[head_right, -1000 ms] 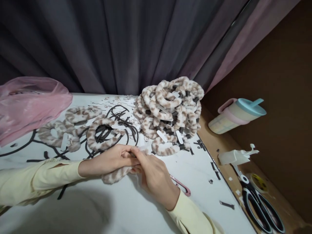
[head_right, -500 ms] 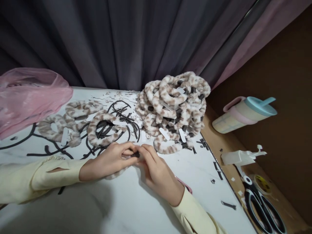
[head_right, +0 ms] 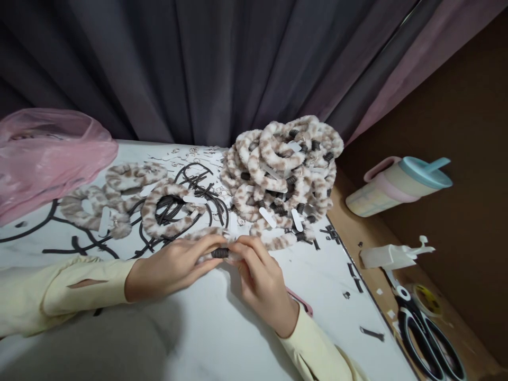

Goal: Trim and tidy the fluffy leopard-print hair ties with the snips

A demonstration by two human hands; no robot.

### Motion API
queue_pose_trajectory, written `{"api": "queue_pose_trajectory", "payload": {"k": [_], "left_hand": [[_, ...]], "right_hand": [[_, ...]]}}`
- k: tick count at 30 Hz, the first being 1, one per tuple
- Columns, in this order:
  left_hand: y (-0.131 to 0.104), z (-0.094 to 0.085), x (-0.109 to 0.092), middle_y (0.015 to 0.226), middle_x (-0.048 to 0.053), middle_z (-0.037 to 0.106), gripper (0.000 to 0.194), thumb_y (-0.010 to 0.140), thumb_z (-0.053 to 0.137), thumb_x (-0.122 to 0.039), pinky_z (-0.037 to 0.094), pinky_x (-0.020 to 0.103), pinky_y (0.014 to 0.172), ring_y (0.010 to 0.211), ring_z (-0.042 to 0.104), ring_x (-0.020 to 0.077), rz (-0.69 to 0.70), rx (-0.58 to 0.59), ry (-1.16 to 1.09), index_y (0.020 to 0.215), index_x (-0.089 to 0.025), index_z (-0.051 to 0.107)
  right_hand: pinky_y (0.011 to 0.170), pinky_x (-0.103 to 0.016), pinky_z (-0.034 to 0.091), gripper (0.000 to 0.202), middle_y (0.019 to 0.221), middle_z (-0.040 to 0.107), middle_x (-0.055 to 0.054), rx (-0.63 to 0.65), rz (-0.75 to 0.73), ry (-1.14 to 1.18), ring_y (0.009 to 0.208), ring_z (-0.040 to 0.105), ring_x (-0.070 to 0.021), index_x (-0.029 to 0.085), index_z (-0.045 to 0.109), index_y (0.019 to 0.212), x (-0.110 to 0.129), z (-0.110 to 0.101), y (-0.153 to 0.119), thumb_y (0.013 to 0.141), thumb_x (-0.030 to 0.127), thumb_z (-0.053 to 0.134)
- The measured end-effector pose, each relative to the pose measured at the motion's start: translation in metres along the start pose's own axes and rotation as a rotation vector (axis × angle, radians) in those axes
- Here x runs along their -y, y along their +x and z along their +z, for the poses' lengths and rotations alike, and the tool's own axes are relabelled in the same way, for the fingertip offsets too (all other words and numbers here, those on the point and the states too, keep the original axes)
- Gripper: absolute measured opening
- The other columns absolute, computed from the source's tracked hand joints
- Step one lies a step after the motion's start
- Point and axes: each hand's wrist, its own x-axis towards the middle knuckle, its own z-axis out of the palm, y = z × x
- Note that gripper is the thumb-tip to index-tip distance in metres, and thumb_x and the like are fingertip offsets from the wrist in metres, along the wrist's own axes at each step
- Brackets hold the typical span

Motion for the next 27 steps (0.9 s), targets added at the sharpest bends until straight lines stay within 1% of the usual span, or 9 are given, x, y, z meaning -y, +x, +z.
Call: {"api": "queue_pose_trajectory", "payload": {"k": [3,6,10,15,20,24,27], "left_hand": [[-0.0002,-0.0003,0.0008,0.084,0.008,0.068,0.028,0.092,0.04,-0.023,0.051,0.022,0.058,0.072,0.067,0.0169,0.096,-0.081,0.073,0.117,-0.011,0.04],[-0.0001,-0.0004,0.0017,0.082,0.009,0.068,0.026,0.091,0.042,-0.02,0.051,0.022,0.058,0.069,0.067,0.0169,0.174,-0.163,0.138,0.115,-0.01,0.041],[0.0005,-0.0017,0.002,0.079,0.009,0.068,0.024,0.09,0.043,-0.018,0.05,0.022,0.055,0.064,0.066,0.0161,0.213,-0.218,0.175,0.112,-0.009,0.042],[0.0007,-0.0031,0.0015,0.077,0.007,0.067,0.022,0.091,0.041,-0.021,0.049,0.021,0.053,0.063,0.065,0.0156,0.178,-0.181,0.105,0.109,-0.009,0.044],[0.0003,-0.0047,-0.0001,0.08,0.007,0.068,0.02,0.092,0.041,-0.024,0.048,0.02,0.055,0.066,0.066,0.0157,0.115,-0.148,0.041,0.107,-0.012,0.043],[0.0002,-0.0063,-0.0011,0.083,0.008,0.068,0.019,0.091,0.042,-0.023,0.049,0.022,0.056,0.069,0.067,0.0166,0.123,-0.125,0.018,0.106,-0.011,0.043],[0.0007,-0.0071,-0.001,0.082,0.008,0.067,0.018,0.091,0.041,-0.023,0.049,0.021,0.056,0.069,0.066,0.0163,0.123,-0.115,0.021,0.105,-0.011,0.043]], "right_hand": [[0.067,-0.028,0.05,0.033,0.095,0.057,-0.009,-0.07,-0.039,-0.087,0.085,0.059,-0.0176,0.021,0.054,0.105,0.0009,0.0011,-0.0033,0.08,0.001,0.042],[0.068,-0.029,0.05,0.034,0.093,0.059,-0.009,-0.144,-0.066,-0.175,0.085,0.06,-0.0186,0.021,0.055,0.104,0.0019,0.0013,-0.006,0.079,0.002,0.044],[0.068,-0.029,0.05,0.035,0.091,0.059,-0.009,-0.165,-0.077,-0.215,0.082,0.059,-0.0178,0.022,0.055,0.105,0.0032,0.0005,-0.0076,0.079,0.001,0.045],[0.069,-0.028,0.049,0.034,0.091,0.058,-0.009,-0.167,-0.095,-0.221,0.084,0.058,-0.0175,0.02,0.055,0.104,0.0044,0.0,-0.0075,0.078,-0.001,0.048],[0.067,-0.027,0.049,0.039,0.09,0.055,-0.009,-0.144,-0.107,-0.224,0.082,0.057,-0.017,0.02,0.055,0.106,0.0045,-0.0004,-0.0079,0.076,-0.004,0.047],[0.064,-0.026,0.048,0.041,0.088,0.054,-0.008,-0.132,-0.128,-0.227,0.076,0.056,-0.0156,0.021,0.055,0.107,0.0054,-0.0014,-0.0074,0.075,-0.005,0.048],[0.063,-0.026,0.047,0.043,0.088,0.052,-0.009,-0.126,-0.129,-0.215,0.076,0.054,-0.015,0.02,0.054,0.107,0.0057,-0.0019,-0.0071,0.075,-0.007,0.048]]}}
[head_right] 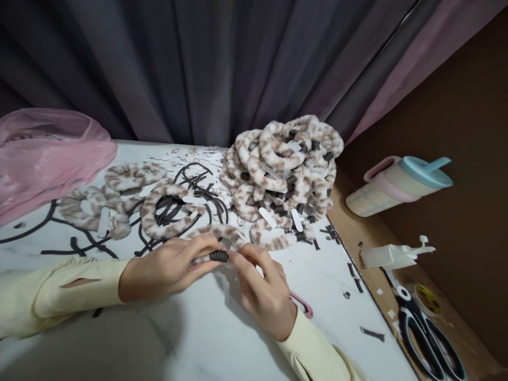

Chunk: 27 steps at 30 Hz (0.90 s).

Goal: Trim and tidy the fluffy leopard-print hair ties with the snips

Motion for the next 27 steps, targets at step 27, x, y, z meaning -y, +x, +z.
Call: {"api": "queue_pose_trajectory", "payload": {"k": [27], "left_hand": [[0.012,-0.011,-0.003,0.091,0.007,0.067,0.02,0.084,0.052,-0.028,0.044,0.021,0.057,0.078,0.065,0.0195,-0.445,0.227,-0.456,0.099,-0.018,0.044]], "right_hand": [[0.07,-0.028,0.049,0.053,0.104,0.057,-0.012,0.165,-0.056,0.099,0.094,0.056,-0.0189,0.018,0.046,0.125,-0.011,0.001,0.0,0.076,-0.003,0.04]]}}
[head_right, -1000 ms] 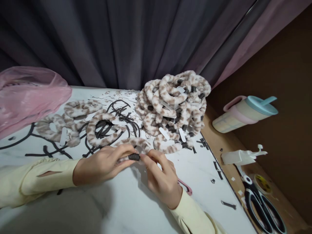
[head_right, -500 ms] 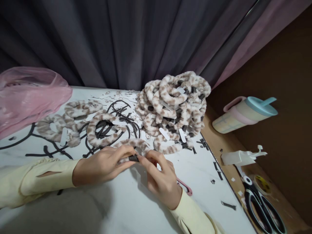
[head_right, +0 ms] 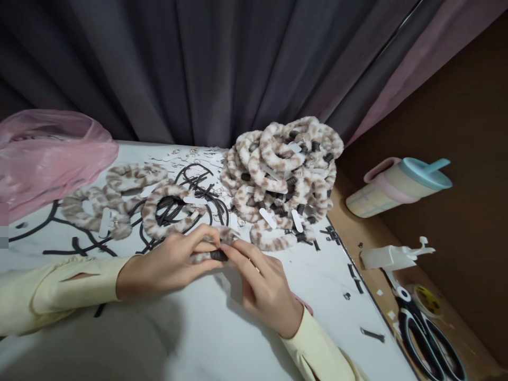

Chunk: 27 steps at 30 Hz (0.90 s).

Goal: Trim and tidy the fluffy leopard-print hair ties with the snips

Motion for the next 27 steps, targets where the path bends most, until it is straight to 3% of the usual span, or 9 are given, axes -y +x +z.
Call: {"api": "queue_pose_trajectory", "payload": {"k": [3,6,10,12,14,17,22,27], "left_hand": [[0.008,-0.006,-0.001,0.073,0.001,0.068,0.025,0.077,0.061,-0.029,0.04,0.018,0.05,0.065,0.063,0.0156,-0.185,0.086,-0.29,0.09,-0.019,0.042],[0.014,-0.009,0.004,0.067,0.001,0.068,0.029,0.075,0.064,-0.028,0.039,0.017,0.049,0.063,0.063,0.0149,-0.3,0.23,-0.577,0.086,-0.02,0.039],[0.018,-0.009,0.014,0.073,0.006,0.07,0.027,0.077,0.063,-0.028,0.049,0.025,0.063,0.072,0.067,0.0179,-0.297,0.396,-0.873,0.086,-0.018,0.04],[0.02,-0.01,0.018,0.074,0.008,0.07,0.026,0.078,0.062,-0.03,0.049,0.026,0.061,0.071,0.068,0.0192,-0.32,0.453,-0.979,0.087,-0.018,0.042],[0.022,-0.012,0.019,0.076,0.01,0.069,0.027,0.078,0.062,-0.033,0.045,0.02,0.049,0.065,0.067,0.0176,-0.365,0.48,-1.032,0.087,-0.017,0.043],[0.024,-0.015,0.017,0.076,0.009,0.069,0.028,0.076,0.065,-0.034,0.031,0.012,0.037,0.047,0.056,0.0073,-0.435,0.479,-1.042,0.084,-0.016,0.045],[0.023,-0.016,0.015,0.062,0.002,0.062,0.03,0.075,0.066,-0.035,0.019,0.012,0.034,0.036,0.034,0.0007,-0.511,0.487,-1.052,0.082,-0.016,0.044],[0.022,-0.015,0.017,0.072,0.008,0.065,0.024,0.079,0.061,-0.031,0.015,0.014,0.034,0.037,0.028,0.0005,-0.447,0.525,-1.094,0.084,-0.017,0.042]], "right_hand": [[0.073,-0.029,0.05,0.051,0.106,0.059,-0.012,0.051,0.008,0.082,0.1,0.056,-0.0187,0.018,0.045,0.124,-0.002,-0.001,0.002,0.077,-0.003,0.04],[0.077,-0.03,0.05,0.044,0.102,0.061,-0.01,0.017,0.052,0.201,0.097,0.058,-0.0176,0.019,0.048,0.117,0.0,-0.001,0.005,0.08,-0.001,0.039],[0.071,-0.024,0.051,0.034,0.097,0.063,-0.007,-0.009,0.171,0.288,0.088,0.061,-0.0155,0.02,0.051,0.11,0.005,-0.002,0.007,0.082,0.002,0.043],[0.067,-0.021,0.051,0.029,0.094,0.063,-0.006,-0.017,0.224,0.304,0.082,0.062,-0.0138,0.02,0.052,0.107,0.007,-0.002,0.008,0.082,0.005,0.047],[0.064,-0.019,0.05,0.026,0.091,0.064,-0.005,-0.026,0.262,0.314,0.075,0.061,-0.012,0.02,0.052,0.105,0.009,-0.001,0.007,0.082,0.007,0.05],[0.063,-0.019,0.05,0.024,0.09,0.064,-0.005,-0.051,0.283,0.337,0.073,0.06,-0.0115,0.02,0.051,0.102,0.01,0.001,0.006,0.082,0.008,0.051],[0.062,-0.02,0.049,0.02,0.087,0.061,-0.004,-0.095,0.241,0.393,0.071,0.058,-0.0106,0.02,0.051,0.095,0.011,0.003,0.005,0.081,0.005,0.05],[0.057,-0.019,0.048,0.018,0.081,0.061,-0.003,-0.106,0.249,0.396,0.066,0.056,-0.0106,0.02,0.051,0.091,0.01,0.003,0.006,0.081,0.005,0.051]]}}
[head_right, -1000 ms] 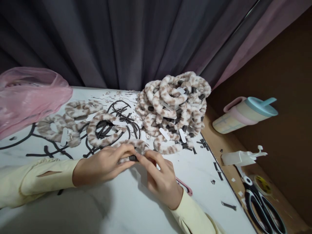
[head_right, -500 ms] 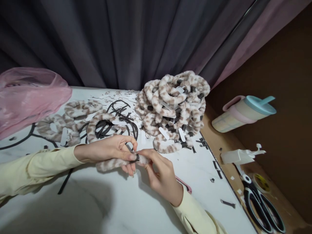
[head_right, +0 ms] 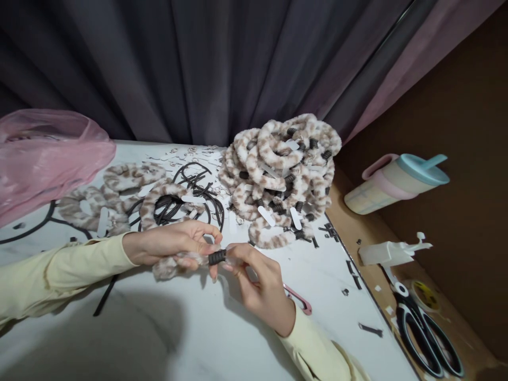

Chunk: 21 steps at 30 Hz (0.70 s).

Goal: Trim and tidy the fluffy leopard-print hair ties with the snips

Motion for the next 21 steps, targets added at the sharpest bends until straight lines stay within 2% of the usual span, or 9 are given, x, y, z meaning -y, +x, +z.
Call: {"api": "queue_pose_trajectory", "payload": {"k": [5,10,16,21], "left_hand": [[-0.0001,0.0001,0.0001,0.073,0.009,0.066,0.022,0.081,0.058,-0.031,0.013,0.015,0.034,0.037,0.026,0.0008,0.005,-0.004,0.015,0.084,-0.017,0.041],[-0.0013,0.0004,-0.0004,0.071,0.007,0.065,0.019,0.083,0.056,-0.029,0.015,0.014,0.036,0.038,0.025,0.0007,0.013,0.015,0.016,0.084,-0.017,0.041],[-0.0008,0.001,0.0,0.07,0.006,0.064,0.019,0.082,0.056,-0.029,0.014,0.012,0.035,0.037,0.025,0.0004,0.008,0.001,0.015,0.084,-0.017,0.042],[0.0006,0.0016,-0.0001,0.069,0.007,0.064,0.024,0.079,0.06,-0.033,0.014,0.012,0.034,0.036,0.023,0.0001,-0.012,-0.025,-0.012,0.083,-0.017,0.042]], "right_hand": [[0.057,-0.02,0.047,0.019,0.083,0.061,-0.004,0.001,-0.003,-0.001,0.067,0.057,-0.0111,0.02,0.052,0.092,0.0003,0.0002,0.0,0.081,0.005,0.051],[0.066,-0.022,0.048,0.025,0.087,0.061,-0.005,0.015,-0.037,0.012,0.079,0.059,-0.0132,0.02,0.052,0.096,-0.0003,-0.0004,0.0007,0.079,0.001,0.049],[0.064,-0.021,0.048,0.023,0.085,0.062,-0.005,0.011,-0.041,-0.007,0.077,0.059,-0.0128,0.02,0.053,0.094,0.0008,-0.0005,0.0016,0.08,0.002,0.05],[0.073,-0.025,0.05,0.029,0.09,0.064,-0.005,0.028,-0.092,-0.028,0.086,0.061,-0.0144,0.02,0.055,0.101,0.0013,-0.0015,0.0031,0.081,0.001,0.047]]}}
